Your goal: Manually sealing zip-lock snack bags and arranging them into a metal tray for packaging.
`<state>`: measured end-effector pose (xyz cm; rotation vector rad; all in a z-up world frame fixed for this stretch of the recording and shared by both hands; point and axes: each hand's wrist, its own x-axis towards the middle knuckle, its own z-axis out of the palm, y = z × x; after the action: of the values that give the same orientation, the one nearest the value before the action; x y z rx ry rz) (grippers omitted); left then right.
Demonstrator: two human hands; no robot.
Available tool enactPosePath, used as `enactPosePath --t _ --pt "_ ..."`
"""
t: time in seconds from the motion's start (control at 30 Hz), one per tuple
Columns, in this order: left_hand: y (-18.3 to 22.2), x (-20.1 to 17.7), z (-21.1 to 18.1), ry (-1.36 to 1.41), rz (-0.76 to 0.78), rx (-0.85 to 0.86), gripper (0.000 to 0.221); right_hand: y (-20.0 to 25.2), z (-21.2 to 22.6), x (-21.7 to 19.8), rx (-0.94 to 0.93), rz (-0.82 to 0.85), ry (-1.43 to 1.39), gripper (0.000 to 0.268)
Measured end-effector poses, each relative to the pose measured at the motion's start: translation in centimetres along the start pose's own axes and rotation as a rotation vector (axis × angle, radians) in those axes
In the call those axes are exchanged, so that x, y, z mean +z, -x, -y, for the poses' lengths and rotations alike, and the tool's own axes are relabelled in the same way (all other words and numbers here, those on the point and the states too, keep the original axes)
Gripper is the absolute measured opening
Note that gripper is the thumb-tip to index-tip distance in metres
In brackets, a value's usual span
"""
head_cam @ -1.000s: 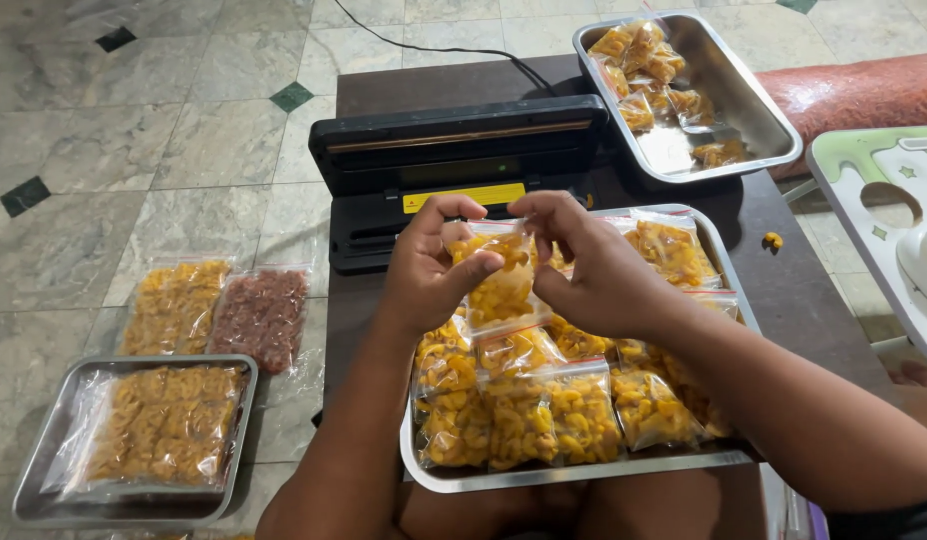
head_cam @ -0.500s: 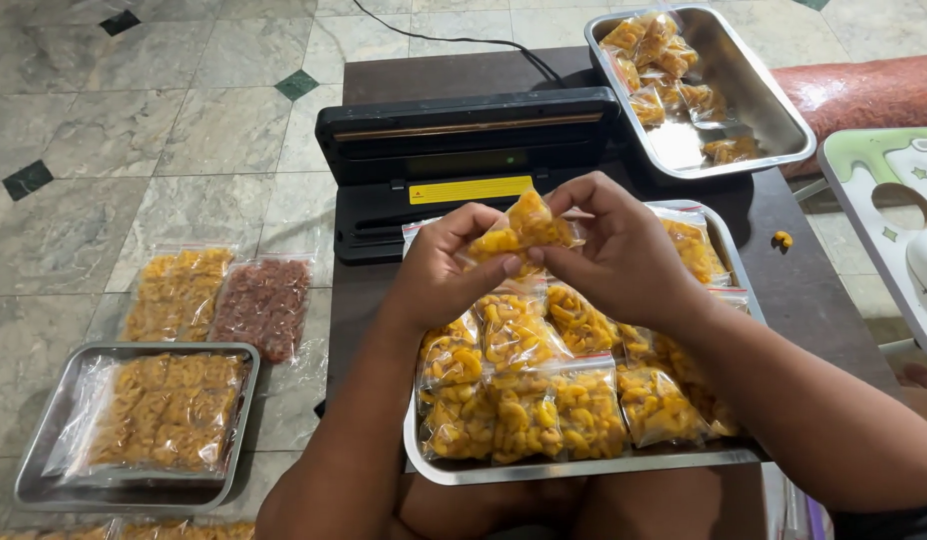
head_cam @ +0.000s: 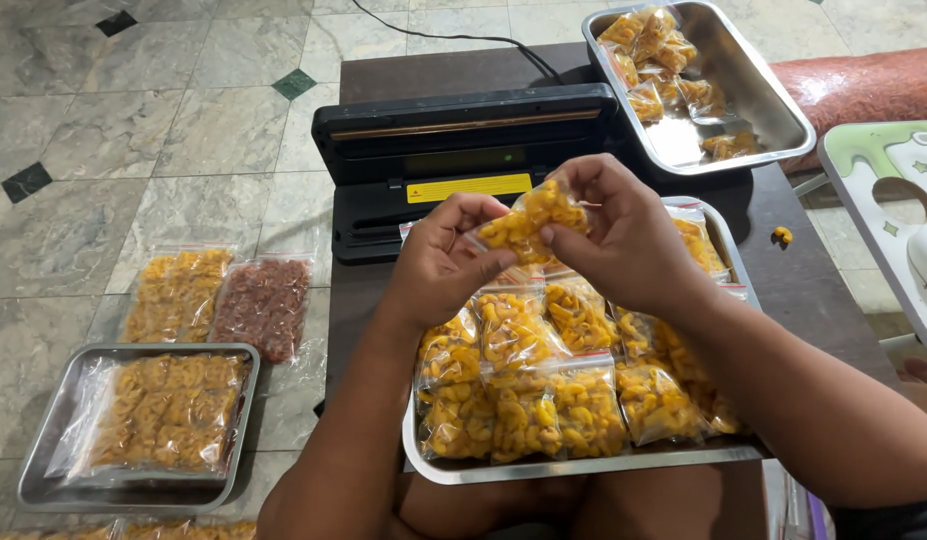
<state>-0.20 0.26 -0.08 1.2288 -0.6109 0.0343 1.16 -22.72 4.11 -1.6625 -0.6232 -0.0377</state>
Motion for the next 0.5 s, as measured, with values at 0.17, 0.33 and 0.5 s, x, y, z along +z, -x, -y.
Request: enactPosePath --t 0.17,0.33,0.5 --pt "-0.2 -1.3 1.5 0.002 -0.026 0.036 0.036 0.4 3.0 1.3 0.037 0.041 -0.021 0.062" --pt "-0.2 -0.6 0.4 -0.052 -0.056 0.072 0.032 0.5 1.9 1.4 0.034 0.061 0.029 0.057" --pt "-0.2 -0.6 1.3 -0.202 -0.121 0.183 0.04 0.7 3.0 1.1 -0.048 -0.002 0.215 0.032"
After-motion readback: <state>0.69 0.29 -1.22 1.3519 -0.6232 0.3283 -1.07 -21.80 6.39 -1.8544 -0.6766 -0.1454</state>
